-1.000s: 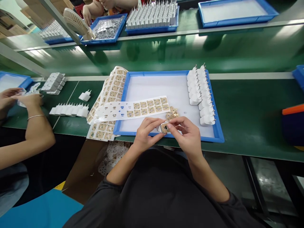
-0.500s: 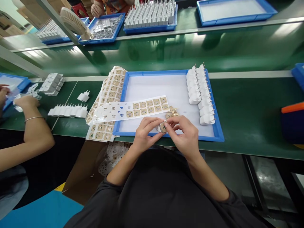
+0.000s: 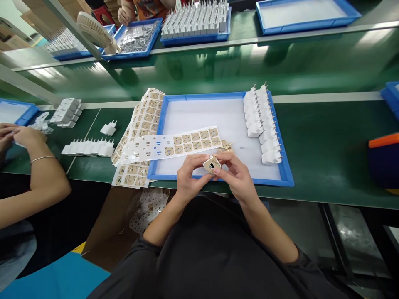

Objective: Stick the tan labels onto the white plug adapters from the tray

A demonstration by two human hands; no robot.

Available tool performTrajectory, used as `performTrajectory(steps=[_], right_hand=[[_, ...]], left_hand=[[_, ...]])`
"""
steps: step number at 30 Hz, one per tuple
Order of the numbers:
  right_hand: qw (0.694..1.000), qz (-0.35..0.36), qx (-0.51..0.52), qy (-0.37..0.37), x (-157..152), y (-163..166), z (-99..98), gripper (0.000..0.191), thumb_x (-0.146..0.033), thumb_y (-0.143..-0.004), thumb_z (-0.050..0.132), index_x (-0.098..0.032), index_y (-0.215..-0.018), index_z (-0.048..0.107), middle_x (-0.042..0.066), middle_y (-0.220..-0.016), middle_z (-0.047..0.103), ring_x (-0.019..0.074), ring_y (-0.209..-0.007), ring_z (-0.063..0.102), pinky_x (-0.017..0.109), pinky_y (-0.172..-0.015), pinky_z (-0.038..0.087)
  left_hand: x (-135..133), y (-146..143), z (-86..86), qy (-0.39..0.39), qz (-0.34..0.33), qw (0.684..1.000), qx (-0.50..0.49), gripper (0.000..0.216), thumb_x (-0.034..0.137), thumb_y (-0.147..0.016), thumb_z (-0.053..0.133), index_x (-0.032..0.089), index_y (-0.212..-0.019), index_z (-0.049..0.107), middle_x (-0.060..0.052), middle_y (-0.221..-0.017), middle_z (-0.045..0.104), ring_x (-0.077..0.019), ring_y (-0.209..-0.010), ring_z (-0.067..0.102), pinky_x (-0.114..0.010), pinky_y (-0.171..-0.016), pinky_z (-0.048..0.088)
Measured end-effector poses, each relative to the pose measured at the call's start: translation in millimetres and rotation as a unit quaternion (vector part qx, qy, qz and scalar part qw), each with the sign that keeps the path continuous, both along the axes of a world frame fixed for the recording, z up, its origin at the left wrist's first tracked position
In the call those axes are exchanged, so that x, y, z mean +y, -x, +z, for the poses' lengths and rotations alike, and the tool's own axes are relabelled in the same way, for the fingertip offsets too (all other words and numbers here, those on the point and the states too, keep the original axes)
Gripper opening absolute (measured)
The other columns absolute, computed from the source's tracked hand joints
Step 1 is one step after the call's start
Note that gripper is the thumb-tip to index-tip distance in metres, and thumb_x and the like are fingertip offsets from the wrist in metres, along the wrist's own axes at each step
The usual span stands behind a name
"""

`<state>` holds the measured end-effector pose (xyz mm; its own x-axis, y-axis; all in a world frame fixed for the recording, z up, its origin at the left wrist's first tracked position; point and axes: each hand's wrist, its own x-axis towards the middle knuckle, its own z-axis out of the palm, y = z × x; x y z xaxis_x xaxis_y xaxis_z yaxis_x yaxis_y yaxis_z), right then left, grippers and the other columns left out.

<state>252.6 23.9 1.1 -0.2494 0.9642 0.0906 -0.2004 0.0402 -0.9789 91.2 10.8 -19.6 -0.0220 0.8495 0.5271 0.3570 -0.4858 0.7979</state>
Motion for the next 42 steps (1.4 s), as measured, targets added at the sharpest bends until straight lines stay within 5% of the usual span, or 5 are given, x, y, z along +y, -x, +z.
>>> performTrajectory(steps=[9,22,26,34,42], right_hand=[[0.997,-0.060,0.048,0.032,1,10,1.7,0.015,-0.035,-0.086,0.068,-0.024,-0.095,0.070,0.005,-0.102,0.053,0.0170,-0.085,0.056,0.024,-0.053,0.053],[0.998,-0.034,0.052,0.008,2,5,0.7,0.012,-0.028,-0.088,0.061,-0.025,-0.098,0.069,0.004,-0.103,0.054,0.0163,-0.081,0.056,0.027,-0.057,0.051],[0.993,-0.030,-0.065,-0.096,7,-8,7.9,0.012,-0.025,-0.091,0.064,-0.027,-0.102,0.069,0.003,-0.097,0.062,0.0176,-0.085,0.058,0.032,-0.070,0.052],[0.915,-0.118,-0.202,-0.330,9,-22,4.4,0.012,-0.022,-0.086,0.070,-0.032,-0.089,0.074,0.007,-0.101,0.068,0.0231,-0.088,0.065,0.040,-0.071,0.057],[0.987,-0.005,-0.092,-0.131,8,-10,10.5,0.019,-0.029,-0.089,0.068,-0.028,-0.108,0.066,0.006,-0.109,0.064,0.0174,-0.084,0.060,0.032,-0.069,0.054]], left_hand=[[1,-8,2.3,-0.151,0.067,0.980,0.113,0.041,0.017,-0.083,0.079,0.027,-0.117,0.059,-0.007,-0.117,0.068,-0.0195,-0.103,0.065,-0.036,-0.083,0.059],[1,-7,2.7,-0.160,0.067,0.975,0.142,0.044,0.017,-0.083,0.077,0.029,-0.119,0.055,-0.008,-0.117,0.067,-0.0210,-0.103,0.064,-0.038,-0.082,0.058],[-1,-5,5.7,-0.144,0.044,0.981,0.120,0.042,0.017,-0.083,0.077,0.026,-0.118,0.057,-0.009,-0.115,0.069,-0.0210,-0.102,0.065,-0.039,-0.084,0.058],[-8,-2,12.9,-0.040,0.027,0.994,0.098,0.036,0.028,-0.088,0.074,0.020,-0.119,0.058,-0.011,-0.111,0.073,-0.0214,-0.101,0.072,-0.035,-0.082,0.061],[-9,2,15.6,-0.118,0.064,0.981,0.139,0.038,0.021,-0.086,0.076,0.024,-0.118,0.056,-0.010,-0.116,0.069,-0.0219,-0.105,0.068,-0.038,-0.083,0.060]])
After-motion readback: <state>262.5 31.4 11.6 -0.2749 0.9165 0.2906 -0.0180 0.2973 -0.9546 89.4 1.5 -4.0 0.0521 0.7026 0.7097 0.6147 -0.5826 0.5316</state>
